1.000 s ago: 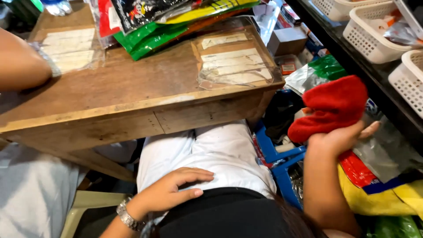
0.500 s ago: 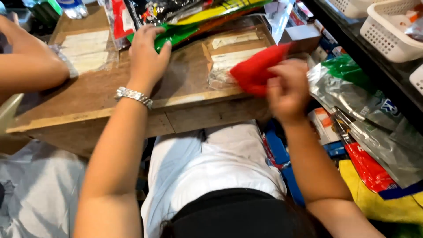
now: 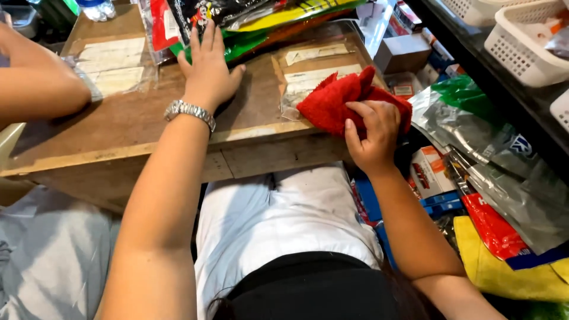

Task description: Wiping down motorcycle part packages with a cloth and organizing them on a workbench.

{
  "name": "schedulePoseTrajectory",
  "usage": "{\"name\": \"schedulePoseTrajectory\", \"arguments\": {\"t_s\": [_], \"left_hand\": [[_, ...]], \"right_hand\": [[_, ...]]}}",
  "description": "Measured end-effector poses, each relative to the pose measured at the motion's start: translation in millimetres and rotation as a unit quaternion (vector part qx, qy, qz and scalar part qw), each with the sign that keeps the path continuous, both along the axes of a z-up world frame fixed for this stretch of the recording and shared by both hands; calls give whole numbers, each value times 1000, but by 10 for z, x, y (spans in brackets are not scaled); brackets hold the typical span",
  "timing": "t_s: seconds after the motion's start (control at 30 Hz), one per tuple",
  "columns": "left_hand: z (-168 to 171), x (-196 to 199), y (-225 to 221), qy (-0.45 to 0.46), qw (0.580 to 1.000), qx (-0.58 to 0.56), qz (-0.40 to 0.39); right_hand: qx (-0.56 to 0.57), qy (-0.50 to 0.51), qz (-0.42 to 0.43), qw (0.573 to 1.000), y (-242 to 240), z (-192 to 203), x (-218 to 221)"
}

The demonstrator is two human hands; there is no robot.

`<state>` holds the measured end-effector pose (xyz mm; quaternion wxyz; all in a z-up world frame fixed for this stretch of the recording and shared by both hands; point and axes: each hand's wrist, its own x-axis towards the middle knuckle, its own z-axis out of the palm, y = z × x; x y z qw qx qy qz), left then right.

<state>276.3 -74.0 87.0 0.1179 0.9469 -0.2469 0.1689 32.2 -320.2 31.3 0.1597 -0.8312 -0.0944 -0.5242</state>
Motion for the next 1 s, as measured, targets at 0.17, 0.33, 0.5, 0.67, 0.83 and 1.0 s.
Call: {"name": "schedulePoseTrajectory", "arguments": {"t_s": [0.17, 0.33, 0.5, 0.67, 0.83, 1.0], "left_hand": [[-1, -153, 84, -38, 999, 11, -26], [-1, -799, 177, -97, 989, 67, -94], [-447, -1551, 420, -92, 969, 43, -226], [-206, -2168, 717, -51, 955, -15, -290], [-12, -2400, 860, -34, 940, -36, -339], [151, -2319, 906, 80, 903, -60, -417]], "right_hand": [[-6, -1, 1, 1000, -45, -60, 19], [-22, -4, -17, 1000, -141, -117, 117], [382, -104, 180, 900, -372, -328, 448], [484, -231, 295, 791, -909, -206, -8], [254, -189, 398, 861, -548, 631, 19], [-443, 88, 5, 892, -88, 576, 589]]}}
